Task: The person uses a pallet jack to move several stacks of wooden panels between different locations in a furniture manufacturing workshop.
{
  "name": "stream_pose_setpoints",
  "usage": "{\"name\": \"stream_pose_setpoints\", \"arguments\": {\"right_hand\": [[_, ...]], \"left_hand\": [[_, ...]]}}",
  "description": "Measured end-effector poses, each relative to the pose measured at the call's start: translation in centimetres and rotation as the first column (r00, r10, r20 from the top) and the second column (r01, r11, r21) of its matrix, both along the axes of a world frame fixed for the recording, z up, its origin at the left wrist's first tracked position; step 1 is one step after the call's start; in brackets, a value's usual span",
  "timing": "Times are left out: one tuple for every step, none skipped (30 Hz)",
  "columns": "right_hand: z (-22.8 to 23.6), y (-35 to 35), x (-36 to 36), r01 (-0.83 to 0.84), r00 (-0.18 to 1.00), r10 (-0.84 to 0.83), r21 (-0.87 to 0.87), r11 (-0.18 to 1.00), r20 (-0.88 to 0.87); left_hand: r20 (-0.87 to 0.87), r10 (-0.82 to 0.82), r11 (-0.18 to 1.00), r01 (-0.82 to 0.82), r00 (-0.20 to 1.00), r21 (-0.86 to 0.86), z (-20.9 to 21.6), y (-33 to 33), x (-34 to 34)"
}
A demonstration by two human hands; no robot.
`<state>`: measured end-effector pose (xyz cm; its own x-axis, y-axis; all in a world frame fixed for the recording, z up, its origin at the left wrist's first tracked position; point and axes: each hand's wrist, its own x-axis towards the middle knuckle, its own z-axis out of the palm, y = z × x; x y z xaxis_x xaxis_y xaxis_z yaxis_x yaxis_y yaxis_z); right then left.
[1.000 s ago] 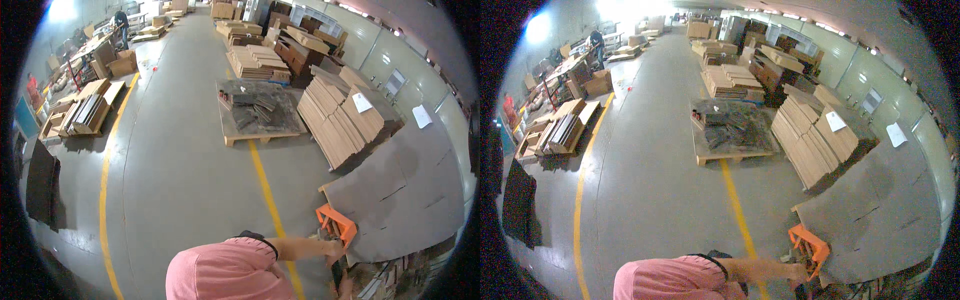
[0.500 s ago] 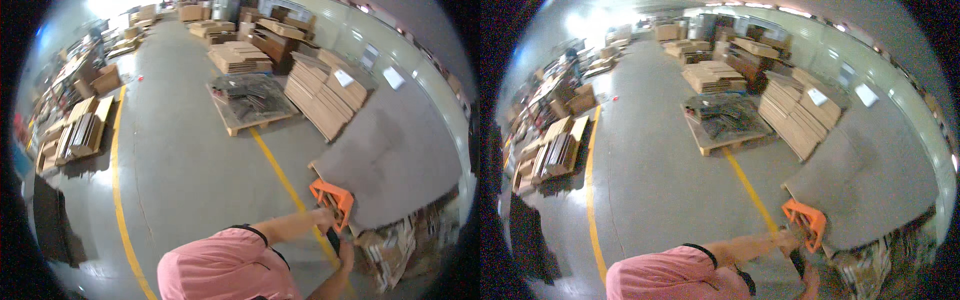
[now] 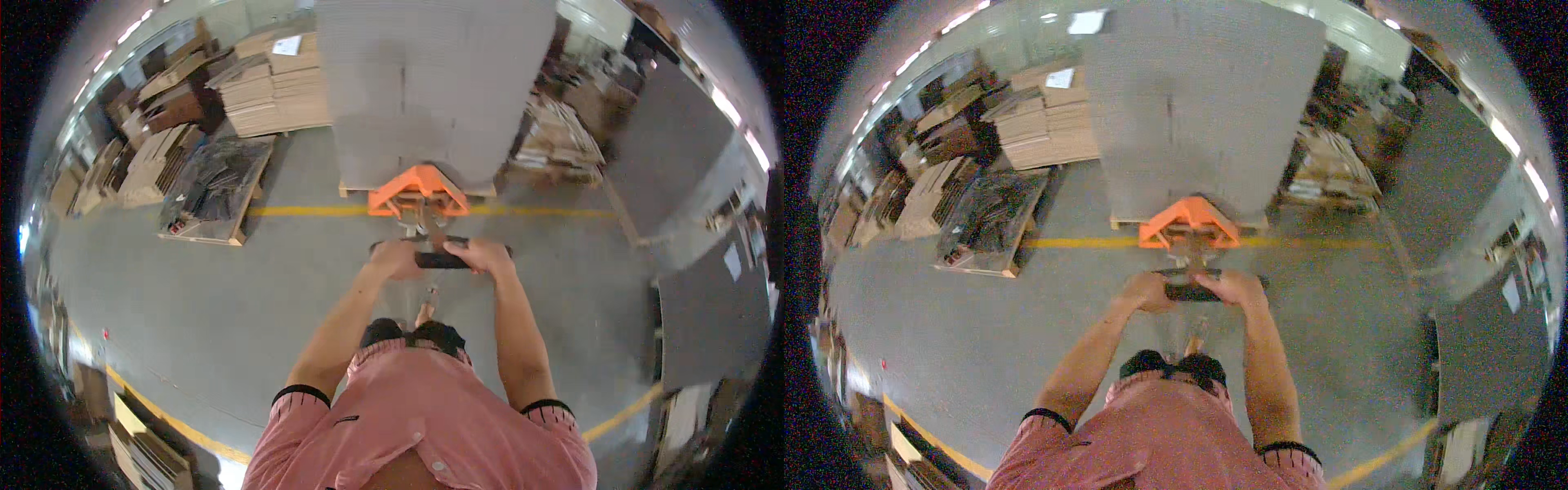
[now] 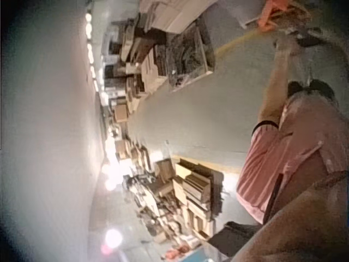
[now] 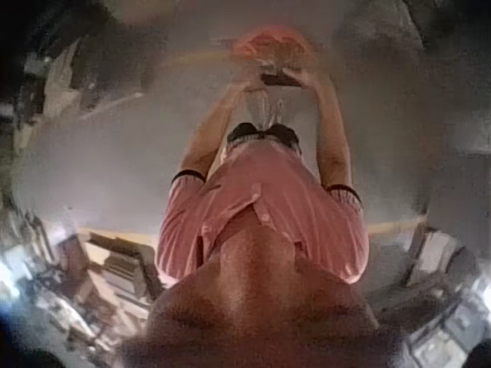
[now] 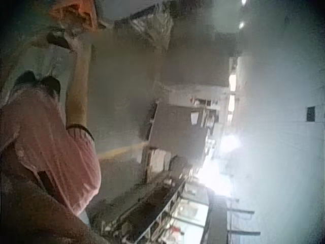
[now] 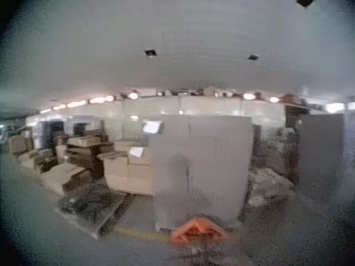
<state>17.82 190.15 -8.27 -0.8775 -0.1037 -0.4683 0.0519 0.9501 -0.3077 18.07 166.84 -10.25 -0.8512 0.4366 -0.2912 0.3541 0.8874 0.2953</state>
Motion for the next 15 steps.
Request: {"name": "stream_pose_setpoints", "arguments": {"right_hand": [[0.4,-0.3,1.8,0.021,0.997,-0.024,-0.04,0.999,-0.071],[1.1,-0.2,2.6,0.018,0.996,-0.021,-0.029,0.999,-0.091],[1.8,-0.4,3.8,0.022,0.987,-0.024,-0.011,1.0,-0.156],[2.1,-0.8,5.3,0.032,0.993,-0.035,-0.025,0.999,-0.113],[2.5,-1.3,7.0,0.02,0.984,-0.023,-0.016,1.0,-0.175],[2.5,-2.0,9.5,0.009,0.988,-0.006,0.016,1.0,-0.157],[2.6,-2.5,11.6,0.031,0.971,-0.035,-0.024,0.999,-0.237],[2.9,-3.4,13.4,0.012,0.955,-0.022,-0.038,0.999,-0.296],[2.8,-4.0,15.6,-0.014,0.937,-0.004,-0.05,0.999,-0.351],[2.6,-4.4,18.6,-0.055,0.936,0.034,-0.049,0.997,-0.349],[2.5,-5.2,20.8,-0.042,0.939,0.018,-0.063,0.997,-0.345],[2.2,-5.8,23.8,-0.032,0.931,0.025,-0.014,0.999,-0.365],[2.1,-6.5,26.4,-0.031,0.949,0.051,0.07,0.997,-0.311],[1.7,-7.2,29.5,-0.097,0.972,0.096,0.008,0.995,-0.213],[2.4,-7.2,30.6,-0.046,0.967,0.043,-0.006,0.999,-0.25]], "left_hand": [[0.063,0.033,0.999,-0.032,0.997,-0.025,0.5,-0.5,0.9],[0.041,0.004,1.0,-0.004,0.999,0.005,1.1,-0.5,1.8],[0.08,0.012,1.0,-0.012,0.997,-0.003,1.7,-0.7,2.6],[0.054,0.034,0.999,-0.035,0.998,0.018,2.1,-1.0,3.7],[0.089,0.0,1.0,0.003,0.996,-0.027,2.5,-1.4,5.1],[0.015,-0.026,1.0,0.026,1.0,-0.007,2.7,-2.0,7.4],[0.022,-0.065,0.997,0.066,0.998,-0.027,3.0,-2.5,9.3],[-0.059,-0.073,0.997,0.073,0.996,-0.005,3.4,-3.3,11.0],[-0.077,-0.071,0.997,0.073,0.994,0.019,3.6,-3.9,13.1],[-0.106,-0.066,0.997,0.071,0.992,0.037,3.5,-4.6,16.0],[-0.084,-0.081,0.996,0.084,0.993,0.031,3.5,-5.3,18.3],[-0.028,-0.042,0.997,0.044,0.999,0.061,3.2,-5.9,21.1],[0.045,-0.013,0.996,0.009,0.999,0.083,3.1,-6.5,23.6],[0.018,-0.032,0.993,0.03,0.999,0.111,2.6,-7.2,26.7],[0.034,-0.035,0.996,0.033,0.999,0.079,3.0,-7.5,27.8]]}}
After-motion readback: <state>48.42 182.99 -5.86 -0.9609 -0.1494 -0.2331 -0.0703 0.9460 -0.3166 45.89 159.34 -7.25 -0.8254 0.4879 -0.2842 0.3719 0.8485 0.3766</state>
